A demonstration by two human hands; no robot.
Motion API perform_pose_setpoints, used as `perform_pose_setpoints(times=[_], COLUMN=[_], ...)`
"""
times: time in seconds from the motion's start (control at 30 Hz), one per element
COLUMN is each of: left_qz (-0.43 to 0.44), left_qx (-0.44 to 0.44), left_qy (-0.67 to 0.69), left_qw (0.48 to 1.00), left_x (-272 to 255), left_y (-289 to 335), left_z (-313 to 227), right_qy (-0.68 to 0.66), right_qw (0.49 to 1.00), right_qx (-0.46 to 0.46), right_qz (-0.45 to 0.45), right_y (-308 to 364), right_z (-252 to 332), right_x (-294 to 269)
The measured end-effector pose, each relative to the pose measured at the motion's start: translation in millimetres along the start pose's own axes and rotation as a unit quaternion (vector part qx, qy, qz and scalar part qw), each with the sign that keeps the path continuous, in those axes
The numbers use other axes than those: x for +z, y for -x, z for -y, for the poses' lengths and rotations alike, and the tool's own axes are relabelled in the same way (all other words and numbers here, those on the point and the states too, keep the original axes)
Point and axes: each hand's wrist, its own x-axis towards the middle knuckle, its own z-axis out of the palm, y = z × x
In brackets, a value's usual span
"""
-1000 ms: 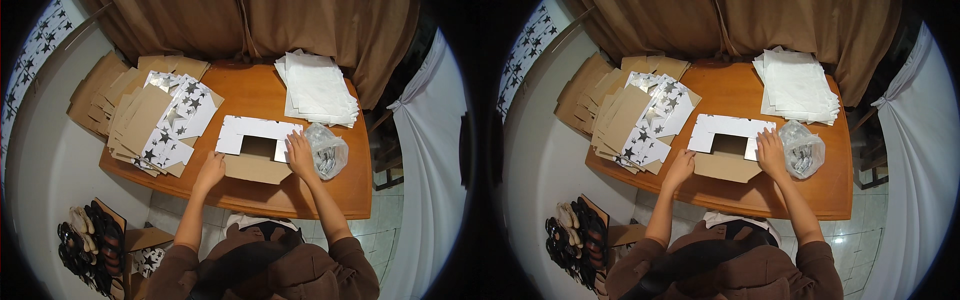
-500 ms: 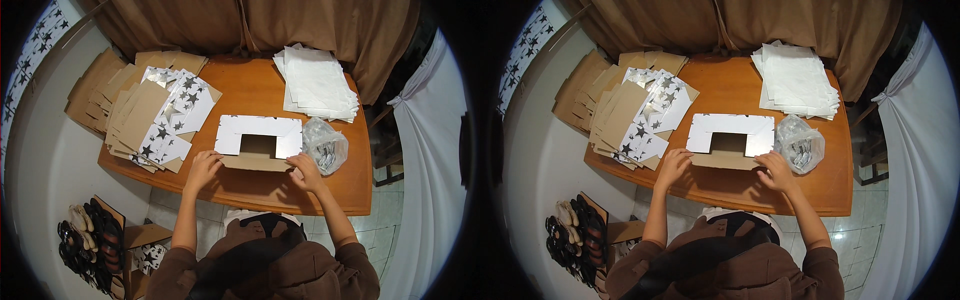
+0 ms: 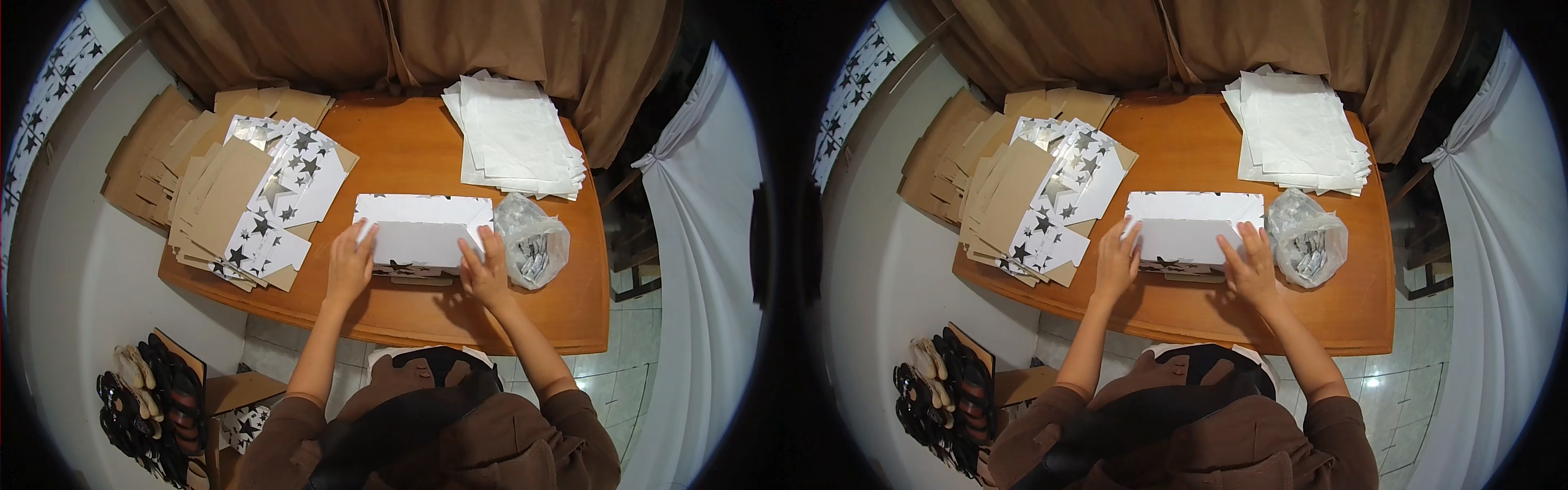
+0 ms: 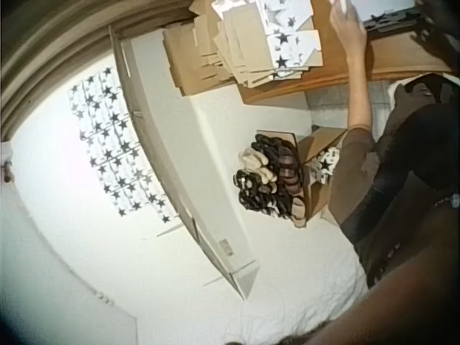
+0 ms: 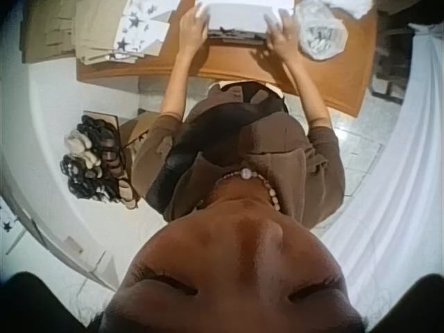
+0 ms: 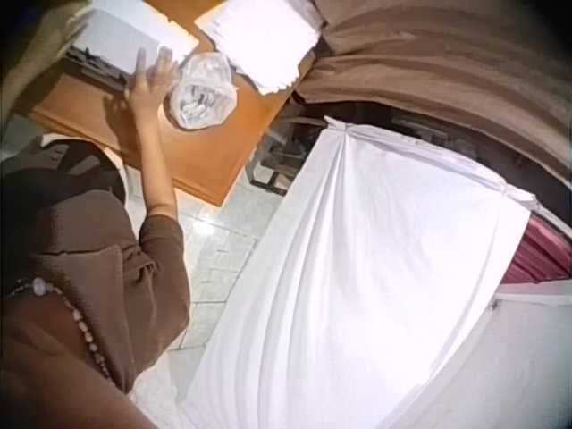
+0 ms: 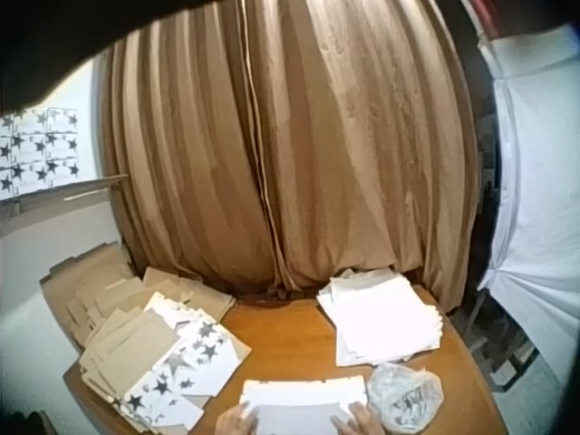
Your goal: Assemble cardboard shoe boxes and place them on a shelf.
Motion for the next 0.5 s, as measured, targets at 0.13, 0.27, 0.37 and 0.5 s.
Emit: perform_pose_setpoints(times=[0.13, 0.27, 0.37, 0.5], left_qz=[0.062, 0.112, 0.133, 0.157], left_qx=[0.037, 0.056, 0.063, 0.065], left_qy=[-0.019, -0.005, 0.002, 0.011], left_qw=[0.997, 0.992, 0.989, 0.985], left_x=[8, 17, 26, 29], left_y=[0, 1, 1, 0], left_z=[-13, -16, -20, -22], right_qy=[0.051, 0.078, 0.068, 0.067], right_qw=[0.985, 0.975, 0.973, 0.970], right_qx=[0.009, 0.036, 0.045, 0.048], right_qz=[0.162, 0.203, 0.216, 0.230], right_y=[-12, -16, -16, -14], right_z=[12, 17, 15, 13], right_x=[3, 12, 17, 20])
